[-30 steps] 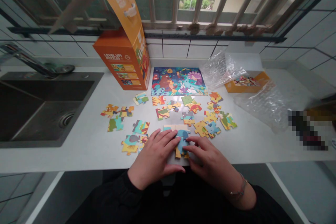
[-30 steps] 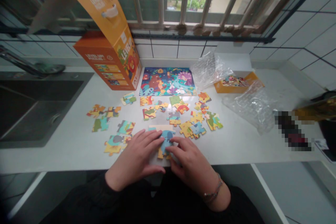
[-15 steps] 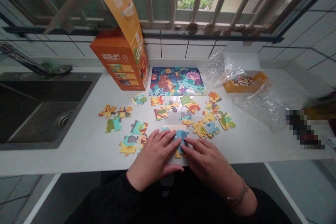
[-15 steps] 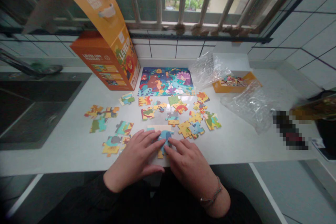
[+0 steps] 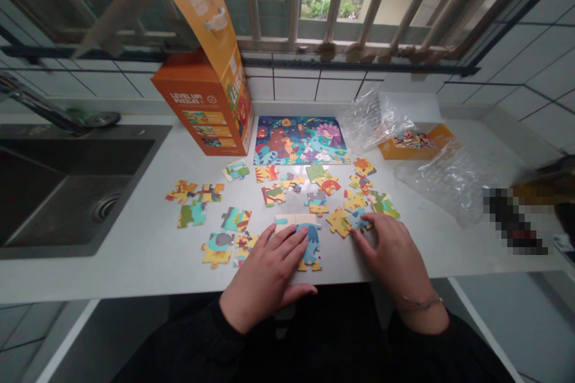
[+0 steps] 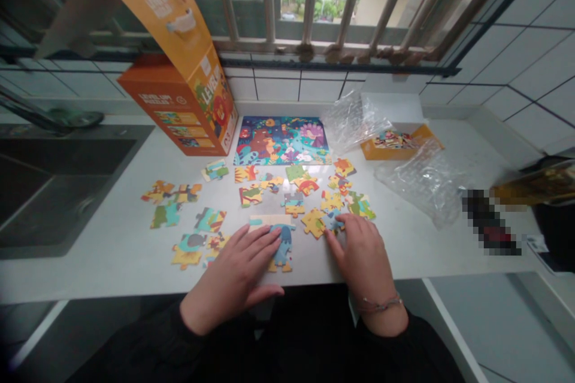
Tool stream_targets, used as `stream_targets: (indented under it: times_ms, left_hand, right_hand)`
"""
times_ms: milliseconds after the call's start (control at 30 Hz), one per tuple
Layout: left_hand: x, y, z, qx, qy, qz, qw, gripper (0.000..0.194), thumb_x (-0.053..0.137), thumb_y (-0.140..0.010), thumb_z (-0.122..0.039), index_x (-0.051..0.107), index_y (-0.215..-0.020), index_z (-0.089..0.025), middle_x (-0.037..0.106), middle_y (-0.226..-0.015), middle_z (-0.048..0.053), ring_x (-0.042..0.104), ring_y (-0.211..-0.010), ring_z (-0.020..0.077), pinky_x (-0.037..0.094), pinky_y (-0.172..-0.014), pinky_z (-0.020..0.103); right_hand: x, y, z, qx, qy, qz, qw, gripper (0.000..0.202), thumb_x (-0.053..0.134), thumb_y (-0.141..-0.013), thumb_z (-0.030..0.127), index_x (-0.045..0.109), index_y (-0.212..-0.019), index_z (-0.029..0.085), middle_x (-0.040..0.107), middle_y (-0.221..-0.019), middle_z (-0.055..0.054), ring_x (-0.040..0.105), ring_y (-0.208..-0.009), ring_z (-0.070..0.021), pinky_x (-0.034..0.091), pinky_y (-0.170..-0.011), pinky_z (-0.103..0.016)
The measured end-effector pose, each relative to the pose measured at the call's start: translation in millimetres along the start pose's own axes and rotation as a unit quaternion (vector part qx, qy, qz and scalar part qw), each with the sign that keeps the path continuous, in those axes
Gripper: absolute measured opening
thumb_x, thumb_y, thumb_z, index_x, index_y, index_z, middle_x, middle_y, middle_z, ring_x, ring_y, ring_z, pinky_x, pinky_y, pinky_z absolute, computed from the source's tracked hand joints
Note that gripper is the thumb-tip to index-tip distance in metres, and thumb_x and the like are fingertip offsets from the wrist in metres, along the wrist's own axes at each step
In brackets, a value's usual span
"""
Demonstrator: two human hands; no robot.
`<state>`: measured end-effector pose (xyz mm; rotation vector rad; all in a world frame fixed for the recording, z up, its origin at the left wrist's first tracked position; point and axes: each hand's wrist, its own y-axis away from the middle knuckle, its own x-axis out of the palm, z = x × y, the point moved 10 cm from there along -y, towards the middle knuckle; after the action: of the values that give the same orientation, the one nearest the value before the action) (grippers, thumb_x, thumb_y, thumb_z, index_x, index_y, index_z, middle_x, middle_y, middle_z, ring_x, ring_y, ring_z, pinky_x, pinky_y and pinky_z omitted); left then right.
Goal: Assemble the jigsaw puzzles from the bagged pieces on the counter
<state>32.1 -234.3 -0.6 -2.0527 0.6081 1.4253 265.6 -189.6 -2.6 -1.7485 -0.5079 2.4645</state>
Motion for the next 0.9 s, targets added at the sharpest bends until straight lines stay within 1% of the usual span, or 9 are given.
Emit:
stream_targets:
  times_ms: [100,200,267,333,467,600,700,800,900]
  left_hand:
    - [-2.0,0,1,-0.004,0.006,-0.006,1.000,0.078,0.058,-0.102,-0.076,0.058,-0.155,-0.018,0.059,-0.164,0.011,0.054,-0.150,0.0336,0.032,-0.130,0.059]
    - [-2.9,2,4,-0.016,0.012,-0.012,1.000,0.075,0.062,-0.101,-0.074,0.060,-0.152,-0.019,0.061,-0.162,0.012,0.055,-0.149,0.0342,0.034,-0.129,0.060]
    - [-2.6,3,5,-0.026,0.016,-0.013,0.999,0.071,0.064,-0.101,-0.071,0.062,-0.149,-0.020,0.061,-0.162,0.012,0.056,-0.148,0.0344,0.035,-0.128,0.060]
    - [-1.7,4,7,-0.032,0.019,-0.011,0.999,0.068,0.066,-0.101,-0.070,0.064,-0.147,-0.021,0.060,-0.162,0.012,0.056,-0.148,0.0348,0.034,-0.128,0.060]
    - [0.9,5,8,-0.037,0.019,-0.004,0.999,0.066,0.069,-0.100,-0.066,0.064,-0.147,-0.021,0.060,-0.162,0.012,0.054,-0.149,0.0354,0.034,-0.129,0.061]
    - [1.4,4,7,-0.034,0.021,-0.001,0.999,0.065,0.069,-0.100,-0.066,0.064,-0.146,-0.020,0.060,-0.162,0.012,0.054,-0.148,0.0362,0.034,-0.129,0.063]
    - [-0.4,4,6,-0.033,0.025,-0.001,0.999,0.064,0.068,-0.101,-0.064,0.062,-0.148,-0.021,0.061,-0.161,0.013,0.054,-0.148,0.0367,0.035,-0.128,0.065]
    - [-1.4,4,3,-0.018,0.022,0.002,1.000,0.055,0.069,-0.103,-0.056,0.062,-0.149,-0.026,0.058,-0.163,0.012,0.053,-0.149,0.0361,0.036,-0.128,0.067]
    - [-1.6,5,-3,0.015,0.020,0.002,1.000,0.043,0.067,-0.106,-0.048,0.065,-0.146,-0.032,0.057,-0.163,0.011,0.053,-0.149,0.0336,0.037,-0.128,0.065]
  right_hand:
    - [-8,1,0,-0.015,0.001,-0.026,1.000,0.034,0.066,-0.104,0.045,0.067,-0.122,0.016,0.076,-0.117,-0.018,0.071,-0.108,-0.0354,0.059,-0.097,-0.056]
    - [-20,5,13,-0.083,-0.037,-0.053,0.994,0.027,0.070,-0.103,0.038,0.068,-0.121,0.018,0.076,-0.122,-0.017,0.072,-0.116,-0.0339,0.060,-0.103,-0.056]
    - [-22,9,26,-0.144,-0.092,-0.035,0.985,0.025,0.073,-0.102,0.033,0.069,-0.124,0.021,0.075,-0.128,-0.015,0.072,-0.120,-0.0305,0.061,-0.104,-0.053]
    - [-19,14,43,-0.201,-0.143,0.003,0.969,0.028,0.074,-0.102,0.029,0.069,-0.128,0.023,0.075,-0.132,-0.014,0.072,-0.120,-0.0276,0.064,-0.103,-0.049]
    - [-9,24,74,-0.285,-0.165,0.065,0.942,0.031,0.072,-0.102,0.022,0.071,-0.132,0.025,0.075,-0.138,-0.011,0.072,-0.123,-0.0265,0.064,-0.107,-0.048]
    - [0,26,87,-0.314,-0.137,0.105,0.934,0.026,0.066,-0.103,0.016,0.075,-0.125,0.027,0.073,-0.139,-0.011,0.073,-0.119,-0.0262,0.066,-0.104,-0.047]
    - [3,26,88,-0.321,-0.114,0.124,0.932,0.027,0.070,-0.100,0.015,0.076,-0.124,0.027,0.072,-0.141,-0.012,0.073,-0.121,-0.0285,0.068,-0.101,-0.048]
    - [5,29,88,-0.330,-0.087,0.139,0.929,0.035,0.075,-0.097,0.011,0.074,-0.128,0.026,0.071,-0.144,-0.013,0.072,-0.123,-0.0304,0.067,-0.103,-0.050]
    - [3,31,88,-0.335,-0.074,0.141,0.929,0.041,0.076,-0.094,0.008,0.073,-0.131,0.026,0.070,-0.145,-0.013,0.072,-0.123,-0.0306,0.067,-0.103,-0.050]
